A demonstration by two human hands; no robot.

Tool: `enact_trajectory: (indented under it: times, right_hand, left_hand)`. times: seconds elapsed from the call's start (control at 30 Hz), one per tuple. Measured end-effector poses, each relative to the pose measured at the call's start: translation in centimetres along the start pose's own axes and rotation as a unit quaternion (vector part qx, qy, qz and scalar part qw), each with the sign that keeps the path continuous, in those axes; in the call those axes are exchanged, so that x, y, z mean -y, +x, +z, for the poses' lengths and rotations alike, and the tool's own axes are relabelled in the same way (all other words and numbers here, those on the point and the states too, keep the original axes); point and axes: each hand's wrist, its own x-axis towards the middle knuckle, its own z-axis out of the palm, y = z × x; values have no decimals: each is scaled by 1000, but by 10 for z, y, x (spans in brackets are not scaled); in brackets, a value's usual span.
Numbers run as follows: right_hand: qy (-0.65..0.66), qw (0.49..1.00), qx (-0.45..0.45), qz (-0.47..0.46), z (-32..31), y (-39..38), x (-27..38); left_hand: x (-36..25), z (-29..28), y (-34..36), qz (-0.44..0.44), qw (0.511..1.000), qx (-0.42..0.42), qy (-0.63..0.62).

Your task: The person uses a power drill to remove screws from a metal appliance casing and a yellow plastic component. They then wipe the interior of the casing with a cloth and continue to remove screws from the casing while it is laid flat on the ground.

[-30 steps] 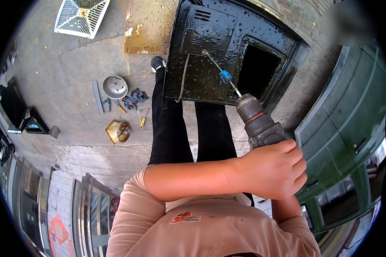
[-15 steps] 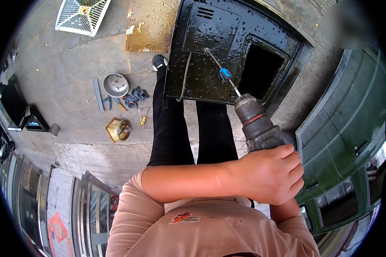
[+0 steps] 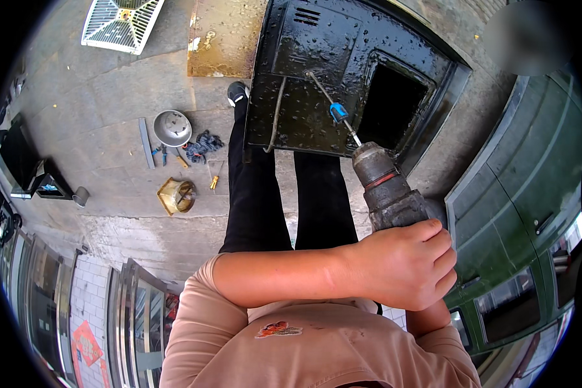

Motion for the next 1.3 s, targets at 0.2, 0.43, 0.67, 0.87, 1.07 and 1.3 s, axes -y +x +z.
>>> enact_trajectory:
  times: [0.2, 0.43, 0.67, 0.87, 1.07, 1.3]
  right_hand:
    - [-1, 1000, 2, 3, 0, -1, -1]
    - [-4, 1000, 3, 0, 0, -1, -3]
    - [0, 1000, -1, 0, 1, -4, -3]
    - [-2, 1000, 12, -17, -4, -3, -10]
    - [4, 999, 10, -43, -9, -8, -24]
    - [1, 996, 32, -81, -20, -20, -45]
  left_hand:
    - [-5, 2, 1, -8, 1000, -1, -5]
    - [-7, -1, 0, -5, 1000, -13, 10]
    - [-5, 1, 1, -5, 1000, -4, -15]
    - [-15, 5, 0, -4, 1000, 3, 8]
    - [-29, 5, 0, -19, 998, 56, 37]
    - [-48, 21, 4, -18, 997, 69, 41]
